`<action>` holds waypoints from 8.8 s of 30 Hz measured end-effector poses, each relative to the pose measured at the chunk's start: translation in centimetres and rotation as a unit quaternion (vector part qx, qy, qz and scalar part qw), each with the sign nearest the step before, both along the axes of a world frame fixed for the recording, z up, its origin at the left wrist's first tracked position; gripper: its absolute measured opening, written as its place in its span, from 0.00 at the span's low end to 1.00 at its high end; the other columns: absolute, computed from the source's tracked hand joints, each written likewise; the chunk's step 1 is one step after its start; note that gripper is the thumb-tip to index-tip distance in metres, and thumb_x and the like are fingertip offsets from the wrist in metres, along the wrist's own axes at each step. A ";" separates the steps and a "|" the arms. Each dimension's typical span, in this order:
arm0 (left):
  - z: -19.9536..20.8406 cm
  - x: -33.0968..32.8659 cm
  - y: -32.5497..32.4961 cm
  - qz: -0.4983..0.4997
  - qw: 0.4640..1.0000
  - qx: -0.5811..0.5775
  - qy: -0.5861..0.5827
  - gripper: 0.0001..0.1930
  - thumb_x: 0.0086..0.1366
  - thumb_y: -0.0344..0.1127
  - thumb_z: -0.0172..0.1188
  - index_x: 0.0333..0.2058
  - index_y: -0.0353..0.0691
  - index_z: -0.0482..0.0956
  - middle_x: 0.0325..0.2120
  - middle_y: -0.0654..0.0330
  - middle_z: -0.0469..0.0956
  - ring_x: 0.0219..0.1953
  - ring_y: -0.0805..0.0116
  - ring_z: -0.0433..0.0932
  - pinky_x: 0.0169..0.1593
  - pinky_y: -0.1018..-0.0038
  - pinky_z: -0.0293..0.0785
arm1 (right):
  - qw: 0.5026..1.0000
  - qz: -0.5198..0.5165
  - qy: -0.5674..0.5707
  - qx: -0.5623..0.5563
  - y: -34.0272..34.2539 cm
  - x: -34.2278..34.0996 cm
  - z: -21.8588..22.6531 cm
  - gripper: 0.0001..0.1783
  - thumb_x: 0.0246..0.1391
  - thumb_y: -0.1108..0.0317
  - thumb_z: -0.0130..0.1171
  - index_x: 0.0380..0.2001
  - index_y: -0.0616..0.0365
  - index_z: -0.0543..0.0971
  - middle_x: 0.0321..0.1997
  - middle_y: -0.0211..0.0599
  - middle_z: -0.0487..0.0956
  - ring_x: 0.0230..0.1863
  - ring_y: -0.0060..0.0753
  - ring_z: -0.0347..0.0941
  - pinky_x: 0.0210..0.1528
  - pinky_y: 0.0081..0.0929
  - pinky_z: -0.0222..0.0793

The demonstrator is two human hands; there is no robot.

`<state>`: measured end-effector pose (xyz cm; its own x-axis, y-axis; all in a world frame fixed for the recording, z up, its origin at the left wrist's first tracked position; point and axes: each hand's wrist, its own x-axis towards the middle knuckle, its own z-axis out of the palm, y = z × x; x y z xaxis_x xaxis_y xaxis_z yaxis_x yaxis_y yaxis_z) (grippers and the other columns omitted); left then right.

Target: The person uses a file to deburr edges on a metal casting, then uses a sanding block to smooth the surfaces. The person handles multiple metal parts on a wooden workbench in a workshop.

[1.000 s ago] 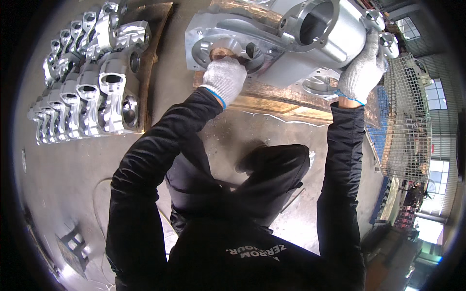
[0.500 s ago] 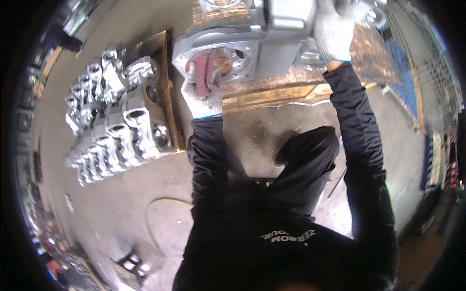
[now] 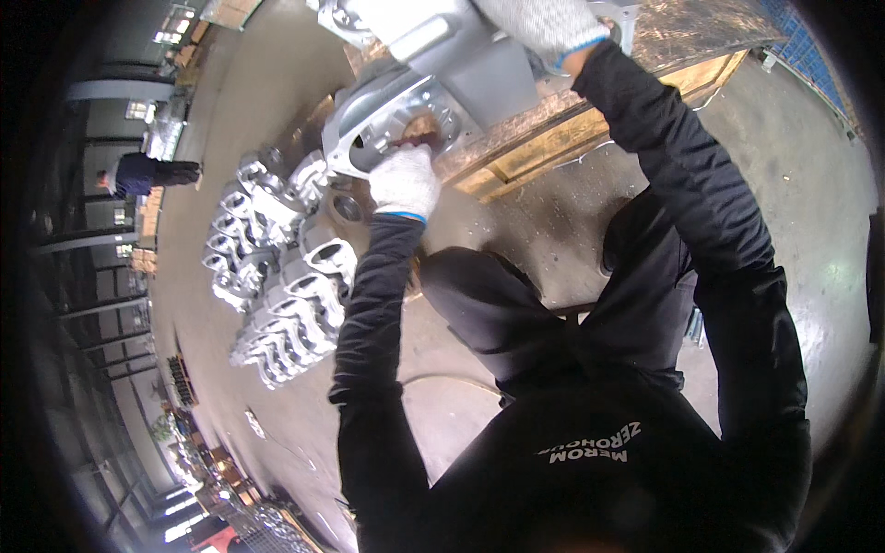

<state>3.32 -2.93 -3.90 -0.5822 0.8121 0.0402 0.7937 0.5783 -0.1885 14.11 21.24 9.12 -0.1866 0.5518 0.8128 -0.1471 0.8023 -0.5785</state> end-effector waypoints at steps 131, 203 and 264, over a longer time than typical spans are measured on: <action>-2.1 16.0 19.7 0.034 0.561 0.612 -0.557 0.14 0.66 0.25 0.62 0.50 0.30 0.80 0.41 0.59 0.84 0.44 0.69 0.82 0.51 0.73 0.78 | 0.953 0.041 -0.294 0.055 12.6 6.2 -11.0 0.31 0.66 0.46 0.51 0.60 0.61 0.75 0.53 0.61 0.81 0.57 0.59 0.78 0.65 0.47 0.68; 11.6 12.9 6.7 0.072 0.791 0.590 0.148 0.28 0.72 0.46 0.62 0.63 0.35 0.67 0.57 0.41 0.69 0.56 0.46 0.74 0.61 0.53 0.72 | 0.889 -0.018 -0.195 -0.413 6.7 20.2 -16.6 0.39 0.59 0.64 0.62 0.68 0.58 0.55 0.51 0.62 0.80 0.57 0.56 0.79 0.60 0.41 0.71; 19.0 -6.8 11.7 0.019 0.871 0.489 -0.028 0.15 0.65 0.45 0.57 0.41 0.45 0.86 0.47 0.46 0.81 0.50 0.44 0.80 0.56 0.57 0.76 | 0.586 0.489 0.034 -0.645 1.2 13.9 -10.9 0.09 0.67 0.68 0.49 0.45 0.57 0.76 0.39 0.32 0.80 0.34 0.21 0.73 0.29 0.09 0.64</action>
<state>-3.51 8.74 15.09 -0.6318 0.3843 0.6731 0.7620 0.4668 0.4487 27.99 22.40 -1.81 -0.9184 0.3706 -0.1387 -0.2289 -0.7835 -0.5777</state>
